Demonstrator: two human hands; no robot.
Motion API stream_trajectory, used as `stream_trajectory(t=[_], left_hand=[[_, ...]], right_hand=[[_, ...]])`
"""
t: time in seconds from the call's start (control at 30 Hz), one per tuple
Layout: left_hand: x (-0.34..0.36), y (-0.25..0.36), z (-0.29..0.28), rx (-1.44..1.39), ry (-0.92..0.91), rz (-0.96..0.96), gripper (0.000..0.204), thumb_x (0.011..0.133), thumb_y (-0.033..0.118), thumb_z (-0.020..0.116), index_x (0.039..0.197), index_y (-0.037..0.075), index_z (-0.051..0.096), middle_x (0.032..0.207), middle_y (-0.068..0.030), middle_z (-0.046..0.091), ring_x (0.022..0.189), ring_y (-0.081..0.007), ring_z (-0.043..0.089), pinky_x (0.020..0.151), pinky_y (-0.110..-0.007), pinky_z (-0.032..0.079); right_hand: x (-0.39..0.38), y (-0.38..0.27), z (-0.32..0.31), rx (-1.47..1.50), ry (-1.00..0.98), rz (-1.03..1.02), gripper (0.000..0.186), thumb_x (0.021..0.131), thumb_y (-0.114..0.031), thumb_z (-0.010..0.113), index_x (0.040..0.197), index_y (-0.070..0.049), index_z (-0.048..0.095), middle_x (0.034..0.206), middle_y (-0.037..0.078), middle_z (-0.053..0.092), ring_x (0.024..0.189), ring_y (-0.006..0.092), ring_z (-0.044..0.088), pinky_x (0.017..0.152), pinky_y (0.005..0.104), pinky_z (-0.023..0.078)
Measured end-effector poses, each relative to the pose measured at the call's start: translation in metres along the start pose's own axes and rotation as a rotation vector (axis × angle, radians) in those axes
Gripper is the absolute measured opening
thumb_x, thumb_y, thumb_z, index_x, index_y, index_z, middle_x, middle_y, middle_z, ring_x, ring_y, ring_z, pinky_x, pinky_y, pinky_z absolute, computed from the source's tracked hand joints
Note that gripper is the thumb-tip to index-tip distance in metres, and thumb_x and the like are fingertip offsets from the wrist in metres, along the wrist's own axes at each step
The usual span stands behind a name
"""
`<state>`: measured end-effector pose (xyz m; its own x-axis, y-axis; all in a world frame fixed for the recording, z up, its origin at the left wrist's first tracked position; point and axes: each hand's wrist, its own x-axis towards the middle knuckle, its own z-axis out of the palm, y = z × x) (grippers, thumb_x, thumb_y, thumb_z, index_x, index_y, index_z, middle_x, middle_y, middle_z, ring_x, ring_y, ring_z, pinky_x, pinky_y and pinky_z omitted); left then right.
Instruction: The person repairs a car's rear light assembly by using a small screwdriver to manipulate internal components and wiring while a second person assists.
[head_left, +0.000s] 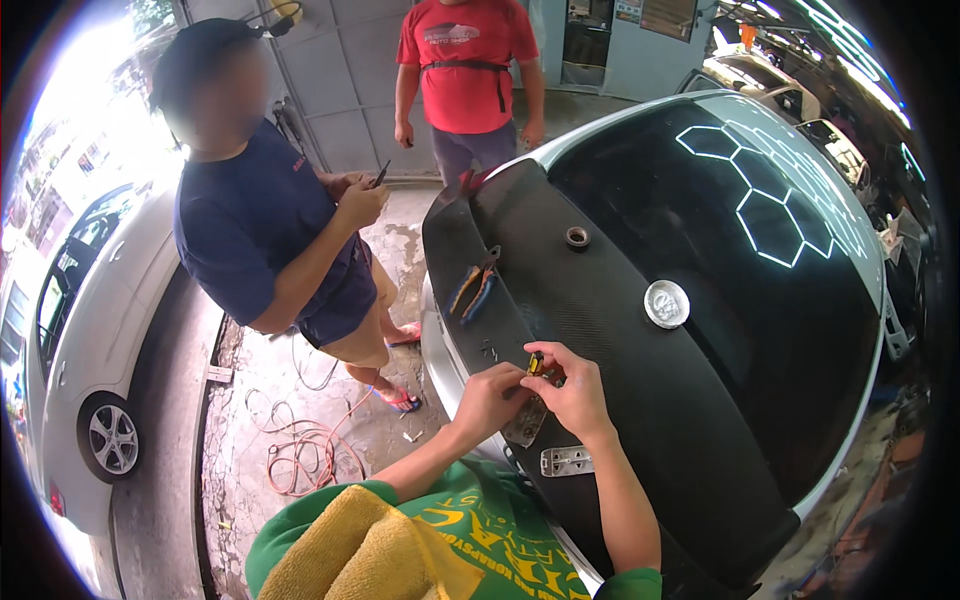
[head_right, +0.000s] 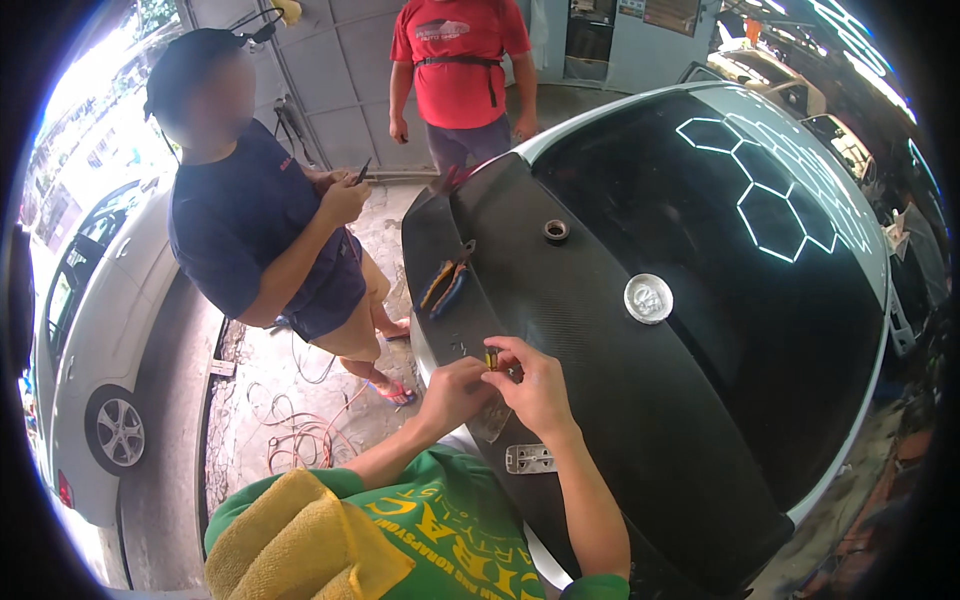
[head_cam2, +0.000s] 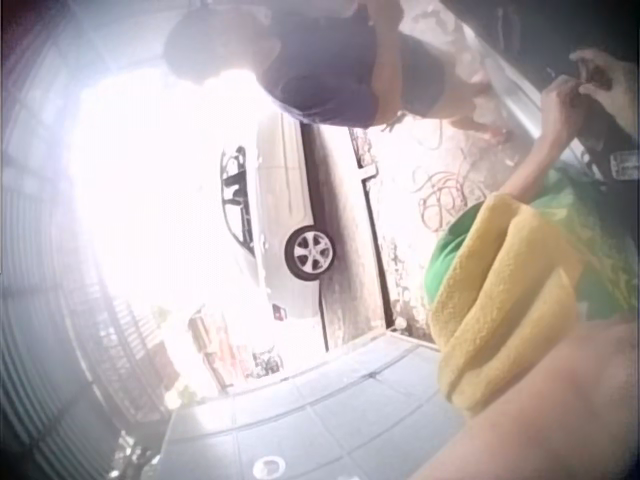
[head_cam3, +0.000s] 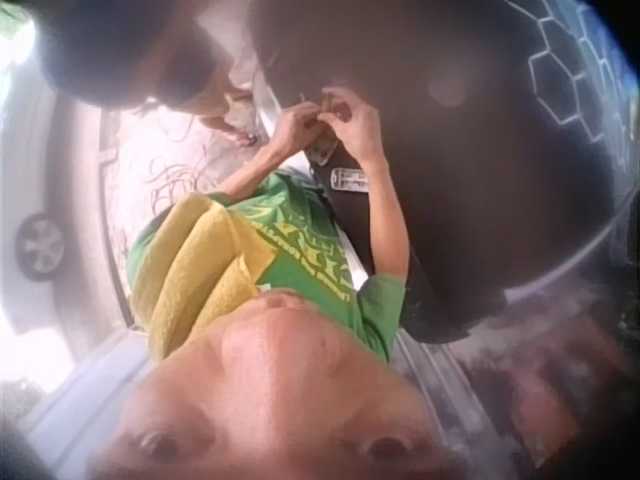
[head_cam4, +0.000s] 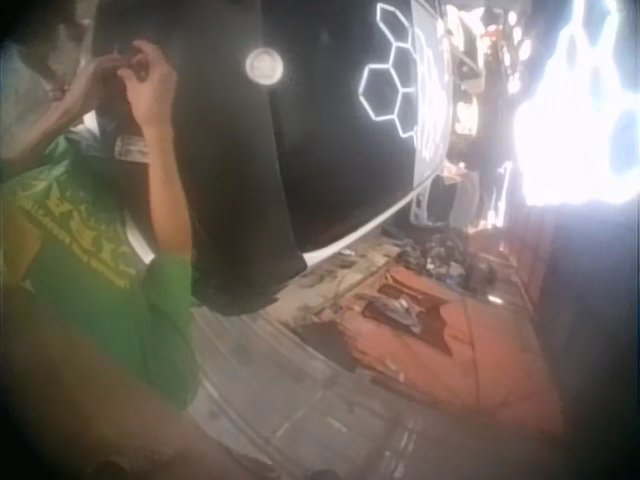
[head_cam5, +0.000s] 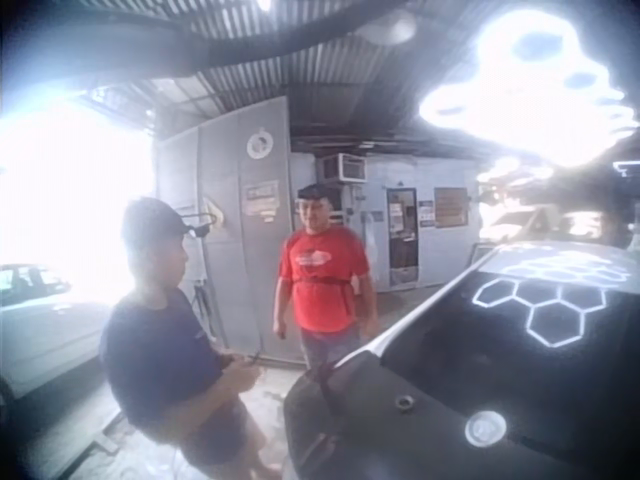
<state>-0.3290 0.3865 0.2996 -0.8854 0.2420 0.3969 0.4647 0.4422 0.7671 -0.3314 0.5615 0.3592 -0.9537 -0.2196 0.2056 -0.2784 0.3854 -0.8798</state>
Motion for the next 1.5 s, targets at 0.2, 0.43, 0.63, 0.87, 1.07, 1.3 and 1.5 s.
stream_trajectory(t=[0.2, 0.43, 0.63, 0.87, 1.07, 1.3, 1.5], left_hand=[[0.001, 0.006, -0.001, -0.010, -0.002, -0.024, 0.022, 0.083, 0.009, 0.081, 0.105, 0.003, 0.076, 0.090, -0.0110, 0.069, 0.077, -0.0276, 0.070, 0.071, -0.035, 0.057], [0.005, 0.012, -0.006, -0.008, -0.013, -0.022, 0.021, 0.084, 0.010, 0.080, 0.104, 0.004, 0.077, 0.090, -0.0112, 0.069, 0.077, -0.0275, 0.070, 0.071, -0.036, 0.056], [0.010, 0.015, -0.010, -0.041, -0.011, -0.028, 0.020, 0.083, 0.008, 0.080, 0.103, 0.004, 0.077, 0.092, -0.0104, 0.071, 0.078, -0.0244, 0.070, 0.072, -0.034, 0.056], [0.021, -0.003, -0.030, -0.405, 0.029, -0.356, 0.021, 0.095, 0.005, 0.073, 0.116, 0.000, 0.072, 0.098, -0.0038, 0.072, 0.091, -0.0115, 0.070, 0.082, -0.026, 0.057], [0.021, -0.025, -0.042, -0.913, 0.104, -0.608, 0.030, 0.102, 0.012, 0.066, 0.129, -0.001, 0.063, 0.111, -0.0059, 0.070, 0.094, -0.0141, 0.071, 0.085, -0.027, 0.059], [0.022, -0.031, -0.051, -0.865, 0.179, -0.576, 0.029, 0.103, 0.012, 0.066, 0.129, -0.001, 0.063, 0.110, -0.0049, 0.072, 0.093, -0.0140, 0.071, 0.085, -0.026, 0.059], [0.040, -0.013, -0.059, -0.137, 0.178, -0.249, 0.022, 0.092, 0.002, 0.074, 0.113, -0.001, 0.074, 0.095, -0.0073, 0.077, 0.088, -0.0120, 0.074, 0.080, -0.027, 0.058]], right_hand=[[0.002, 0.002, 0.001, 0.139, 0.097, -0.070, 0.042, 0.088, 0.001, 0.074, 0.128, -0.007, 0.065, 0.088, 0.006, 0.075, 0.080, 0.0157, 0.072, 0.074, 0.0287, 0.055], [0.004, 0.018, -0.004, 0.284, 0.279, 0.029, 0.054, 0.097, 0.001, 0.063, 0.149, -0.001, 0.048, 0.094, 0.010, 0.073, 0.084, 0.0165, 0.073, 0.081, 0.0303, 0.058], [0.004, 0.033, -0.017, 0.286, 0.116, 0.166, 0.047, 0.102, 0.002, 0.044, 0.148, -0.001, 0.050, 0.086, 0.006, 0.061, 0.075, 0.0116, 0.064, 0.073, 0.0268, 0.054], [0.006, 0.069, -0.016, 0.153, 0.130, 0.227, 0.040, 0.095, 0.005, 0.050, 0.133, 0.000, 0.062, 0.091, 0.006, 0.070, 0.075, 0.0117, 0.061, 0.073, 0.0289, 0.051], [0.003, 0.083, -0.016, 0.190, 0.087, 0.253, 0.040, 0.094, 0.005, 0.054, 0.133, 0.001, 0.062, 0.096, 0.008, 0.073, 0.086, 0.0121, 0.068, 0.081, 0.0278, 0.052], [0.003, 0.093, -0.020, 0.222, 0.049, 0.338, 0.040, 0.094, 0.004, 0.055, 0.134, 0.001, 0.062, 0.097, 0.008, 0.074, 0.089, 0.0126, 0.068, 0.083, 0.0282, 0.052], [0.001, 0.104, -0.031, 0.241, 0.057, 0.362, 0.040, 0.095, 0.001, 0.058, 0.135, 0.000, 0.062, 0.093, 0.005, 0.074, 0.082, 0.0095, 0.064, 0.077, 0.0264, 0.050]])
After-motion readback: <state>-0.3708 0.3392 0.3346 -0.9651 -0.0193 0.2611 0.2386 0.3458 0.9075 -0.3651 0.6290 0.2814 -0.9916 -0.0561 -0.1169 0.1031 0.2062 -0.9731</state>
